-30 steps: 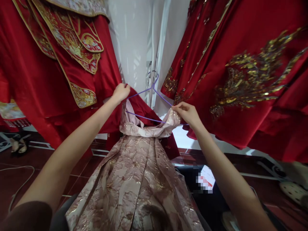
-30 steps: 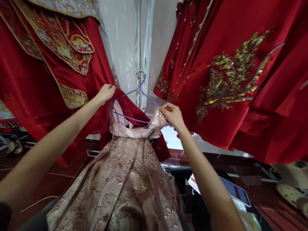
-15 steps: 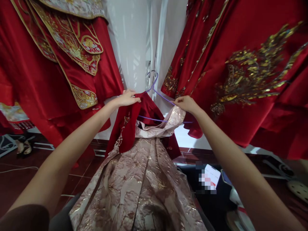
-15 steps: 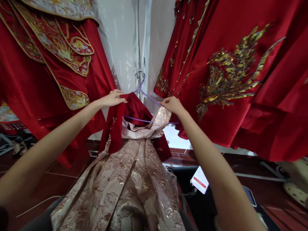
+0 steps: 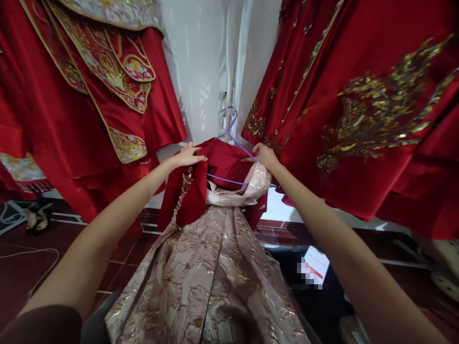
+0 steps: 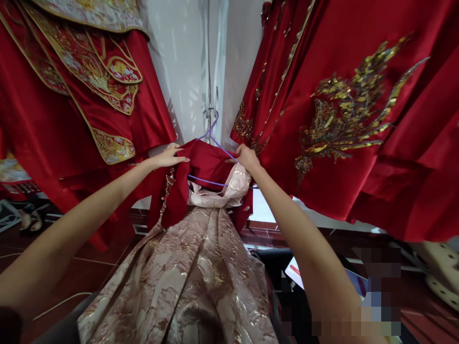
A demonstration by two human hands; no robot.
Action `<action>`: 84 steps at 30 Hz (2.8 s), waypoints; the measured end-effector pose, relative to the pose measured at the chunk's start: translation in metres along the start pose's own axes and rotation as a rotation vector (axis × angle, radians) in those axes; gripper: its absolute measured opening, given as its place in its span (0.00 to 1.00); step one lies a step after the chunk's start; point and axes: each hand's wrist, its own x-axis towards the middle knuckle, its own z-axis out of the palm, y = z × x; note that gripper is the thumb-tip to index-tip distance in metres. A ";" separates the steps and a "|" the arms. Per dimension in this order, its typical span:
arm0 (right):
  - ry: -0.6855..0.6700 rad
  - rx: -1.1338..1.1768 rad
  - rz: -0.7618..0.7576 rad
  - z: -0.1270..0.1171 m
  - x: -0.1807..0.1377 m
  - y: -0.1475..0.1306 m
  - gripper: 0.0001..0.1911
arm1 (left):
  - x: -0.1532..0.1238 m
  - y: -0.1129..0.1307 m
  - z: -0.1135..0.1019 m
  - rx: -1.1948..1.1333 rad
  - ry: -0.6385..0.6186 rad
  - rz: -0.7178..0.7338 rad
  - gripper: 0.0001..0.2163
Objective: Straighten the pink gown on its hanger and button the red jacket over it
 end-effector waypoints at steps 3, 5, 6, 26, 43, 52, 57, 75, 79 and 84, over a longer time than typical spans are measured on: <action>0.198 -0.257 -0.016 -0.013 -0.005 -0.006 0.21 | -0.003 -0.002 0.004 0.020 0.020 -0.003 0.24; 0.230 -0.373 -0.072 -0.022 -0.010 -0.008 0.19 | -0.004 -0.003 0.007 0.032 0.041 0.002 0.24; 0.221 -0.409 -0.085 -0.027 -0.013 -0.005 0.18 | -0.004 -0.003 0.009 0.037 0.048 0.006 0.24; -0.052 -0.016 0.159 -0.014 -0.067 -0.056 0.20 | -0.028 0.017 0.021 0.086 0.097 0.044 0.22; -0.023 0.510 0.089 0.025 -0.106 -0.051 0.05 | -0.084 0.052 0.048 0.159 0.181 0.112 0.08; -0.246 0.803 0.227 0.030 -0.095 -0.061 0.07 | -0.082 0.073 0.090 -0.500 0.183 0.149 0.09; -0.338 0.879 0.191 0.019 -0.110 -0.049 0.11 | -0.103 0.068 0.104 -1.018 0.286 -0.045 0.12; -0.078 0.638 0.044 0.018 -0.126 -0.068 0.15 | -0.106 0.077 0.070 -0.291 0.183 0.299 0.04; -0.072 0.653 0.044 0.016 -0.128 -0.071 0.18 | -0.105 0.079 0.067 -0.252 0.157 0.306 0.04; -0.086 0.652 0.063 0.018 -0.124 -0.071 0.19 | -0.107 0.086 0.058 -0.173 0.124 0.325 0.03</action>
